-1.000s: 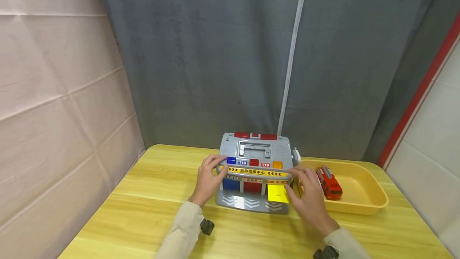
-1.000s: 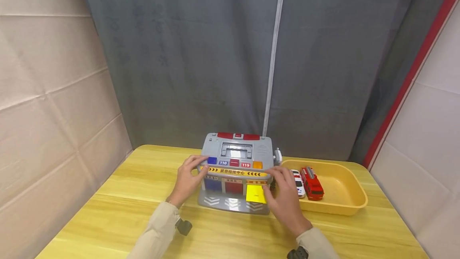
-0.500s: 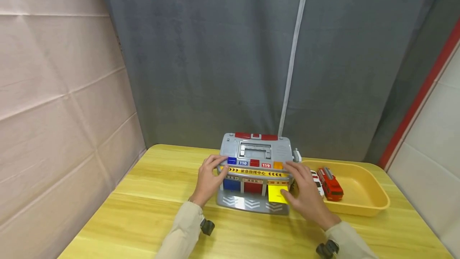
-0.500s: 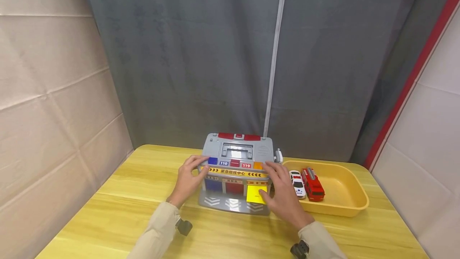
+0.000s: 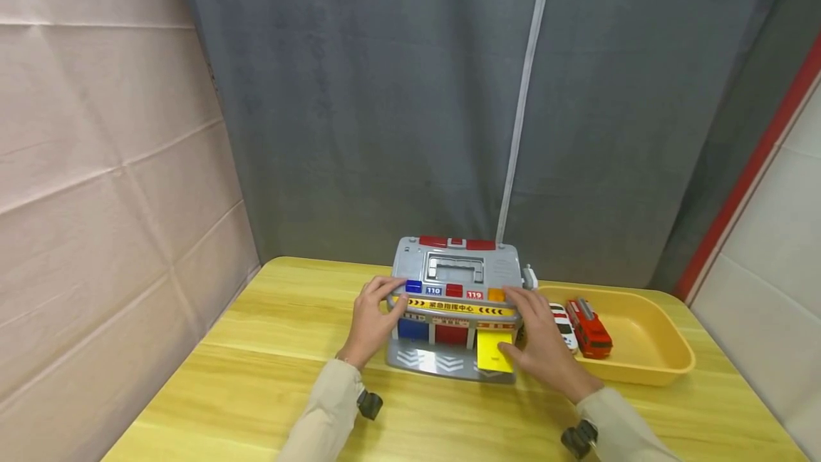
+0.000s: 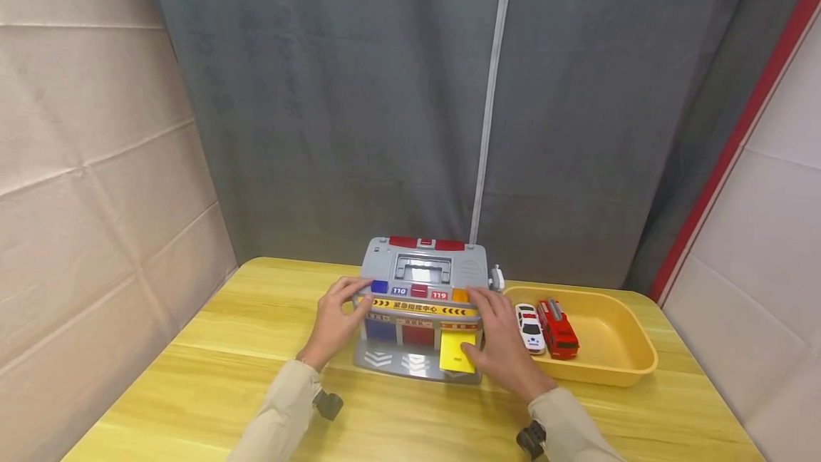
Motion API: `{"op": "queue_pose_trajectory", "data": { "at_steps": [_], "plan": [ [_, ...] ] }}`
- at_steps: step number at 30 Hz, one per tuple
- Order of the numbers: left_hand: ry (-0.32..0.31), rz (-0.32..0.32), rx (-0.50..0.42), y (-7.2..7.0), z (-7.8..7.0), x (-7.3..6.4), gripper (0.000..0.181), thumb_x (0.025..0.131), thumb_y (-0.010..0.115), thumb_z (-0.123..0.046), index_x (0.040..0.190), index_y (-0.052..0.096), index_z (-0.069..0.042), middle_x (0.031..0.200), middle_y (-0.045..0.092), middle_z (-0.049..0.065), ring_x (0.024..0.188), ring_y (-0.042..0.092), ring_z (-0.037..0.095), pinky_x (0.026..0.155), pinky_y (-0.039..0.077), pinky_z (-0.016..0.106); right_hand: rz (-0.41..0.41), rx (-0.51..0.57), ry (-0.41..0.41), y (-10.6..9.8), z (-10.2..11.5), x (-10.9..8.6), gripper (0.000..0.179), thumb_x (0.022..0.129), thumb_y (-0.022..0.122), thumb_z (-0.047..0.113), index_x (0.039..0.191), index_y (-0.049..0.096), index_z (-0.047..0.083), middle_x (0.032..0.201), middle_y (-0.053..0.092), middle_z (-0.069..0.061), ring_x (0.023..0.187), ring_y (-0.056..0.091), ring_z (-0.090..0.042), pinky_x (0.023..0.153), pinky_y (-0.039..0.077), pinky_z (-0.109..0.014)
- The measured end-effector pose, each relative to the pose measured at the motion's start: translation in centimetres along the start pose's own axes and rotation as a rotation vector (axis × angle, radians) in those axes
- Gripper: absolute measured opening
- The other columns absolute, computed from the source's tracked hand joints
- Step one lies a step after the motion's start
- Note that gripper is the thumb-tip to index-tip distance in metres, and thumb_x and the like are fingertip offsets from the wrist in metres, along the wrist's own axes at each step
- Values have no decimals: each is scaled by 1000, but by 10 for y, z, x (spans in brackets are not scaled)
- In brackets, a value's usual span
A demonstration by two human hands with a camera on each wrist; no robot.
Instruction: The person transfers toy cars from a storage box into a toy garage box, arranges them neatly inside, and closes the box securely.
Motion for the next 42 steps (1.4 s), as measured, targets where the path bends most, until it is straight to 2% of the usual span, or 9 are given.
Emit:
{"op": "queue_pose_trajectory", "data": {
  "at_steps": [6, 10, 20, 25, 32, 42],
  "plan": [
    [0, -1, 5, 0, 0, 0, 31, 92, 70, -22, 123, 72, -17, 121, 68, 2, 119, 58, 24, 104, 44, 49, -33, -53, -15, 10, -6, 4, 103, 59, 95, 5, 148, 42, 3, 139, 48, -21, 128, 40, -39, 104, 42, -61],
    [-8, -1, 3, 0, 0, 0, 31, 92, 70, -23, 123, 72, -17, 122, 68, 2, 119, 58, 24, 104, 44, 48, -67, -113, -31, 18, -11, 6, 107, 57, 96, 7, 149, 41, 6, 135, 48, -21, 123, 40, -38, 103, 41, -56],
    [-12, 2, -6, 1, 0, 0, 31, 92, 70, -23, 122, 72, -18, 122, 67, 2, 119, 58, 24, 104, 45, 47, -115, -198, -61, 27, -17, 7, 111, 52, 97, 7, 148, 41, 6, 131, 48, -22, 117, 41, -38, 99, 41, -53],
    [-15, 4, 1, 1, -1, 0, 31, 92, 71, -24, 122, 73, -18, 121, 67, 2, 119, 58, 24, 105, 45, 47, -159, -202, -82, 31, -19, 7, 112, 50, 98, 5, 147, 41, 5, 129, 49, -22, 117, 41, -39, 98, 42, -52],
    [23, -30, 34, -1, 0, -3, 29, 90, 71, -19, 120, 73, -17, 117, 69, 2, 113, 59, 23, 99, 47, 46, -207, -184, -112, 36, -17, 7, 109, 51, 96, 2, 146, 42, 3, 127, 50, -22, 117, 41, -37, 99, 38, -49],
    [20, -15, 26, 0, -2, -1, 30, 91, 71, -20, 120, 73, -17, 117, 68, 2, 115, 58, 23, 101, 46, 47, -263, -227, -151, 36, -18, 9, 105, 49, 97, 1, 141, 46, 0, 123, 53, -22, 111, 45, -38, 97, 37, -48]
  ]
}}
Point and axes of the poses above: each hand's wrist, its own x-axis towards the middle knuckle, its own y-axis out of the palm, z = x × y, the point moved 1 cm from there along x, towards the middle knuckle
